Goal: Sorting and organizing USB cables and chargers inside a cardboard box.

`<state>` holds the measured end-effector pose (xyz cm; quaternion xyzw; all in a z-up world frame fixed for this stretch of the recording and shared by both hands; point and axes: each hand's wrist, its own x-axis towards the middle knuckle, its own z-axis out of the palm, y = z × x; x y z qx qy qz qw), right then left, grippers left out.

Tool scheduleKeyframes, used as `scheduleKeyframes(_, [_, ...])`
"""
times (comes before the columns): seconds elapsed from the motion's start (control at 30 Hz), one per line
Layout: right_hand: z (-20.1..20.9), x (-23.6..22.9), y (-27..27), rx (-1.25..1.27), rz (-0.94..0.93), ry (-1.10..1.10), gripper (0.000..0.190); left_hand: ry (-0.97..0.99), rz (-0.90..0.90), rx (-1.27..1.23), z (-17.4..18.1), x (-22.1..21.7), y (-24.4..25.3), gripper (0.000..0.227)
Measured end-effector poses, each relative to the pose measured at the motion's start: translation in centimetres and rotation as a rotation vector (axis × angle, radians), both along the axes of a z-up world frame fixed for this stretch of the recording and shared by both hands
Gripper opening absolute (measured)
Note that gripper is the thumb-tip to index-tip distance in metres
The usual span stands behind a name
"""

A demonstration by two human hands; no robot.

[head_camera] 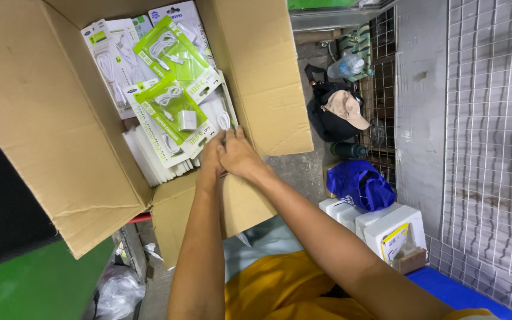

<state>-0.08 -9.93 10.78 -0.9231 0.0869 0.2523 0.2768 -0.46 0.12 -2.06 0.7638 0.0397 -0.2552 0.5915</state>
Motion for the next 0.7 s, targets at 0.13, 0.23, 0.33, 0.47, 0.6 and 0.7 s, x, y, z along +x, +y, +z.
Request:
scheduleKeyframes(0.13, [3.0, 0.4, 0.4, 0.017, -0.016, 0.060, 0.072, -0.177, -0.085, 0.078, 5.7, 0.6, 1.2, 0.054])
scheduleKeyframes(0.23, [3.9, 0.2, 0.8, 0.116, 0.009, -0.181, 0.059, -0.100, 0.139, 0.054, 7.7, 0.5, 2.3, 0.040])
scheduleKeyframes(0.33, [4.3, 0.7, 1.9, 0.191, -0.058, -0.137, 0.049, -0.016, 0.281, 0.149, 11.8, 0.9, 4.8, 0.028])
scheduleKeyframes(0.47, [2.9, 0.5, 3.8, 0.193, 0.027, -0.085, 0.039, -0.075, 0.440, 0.276, 13.6, -0.3, 8.4, 0.026])
scheduleKeyframes(0.6, [4.3, 0.3, 6.1, 0.219, 0.035, -0.023, 0.039, -0.063, 0.545, 0.423, 12.7, -1.6, 10.9, 0.029])
scheduleKeyframes(0.7, [2.5, -0.1, 7.4, 0.214, 0.065, 0.016, 0.042, 0.126, 0.568, 0.453, 12.6, -1.7, 11.6, 0.037])
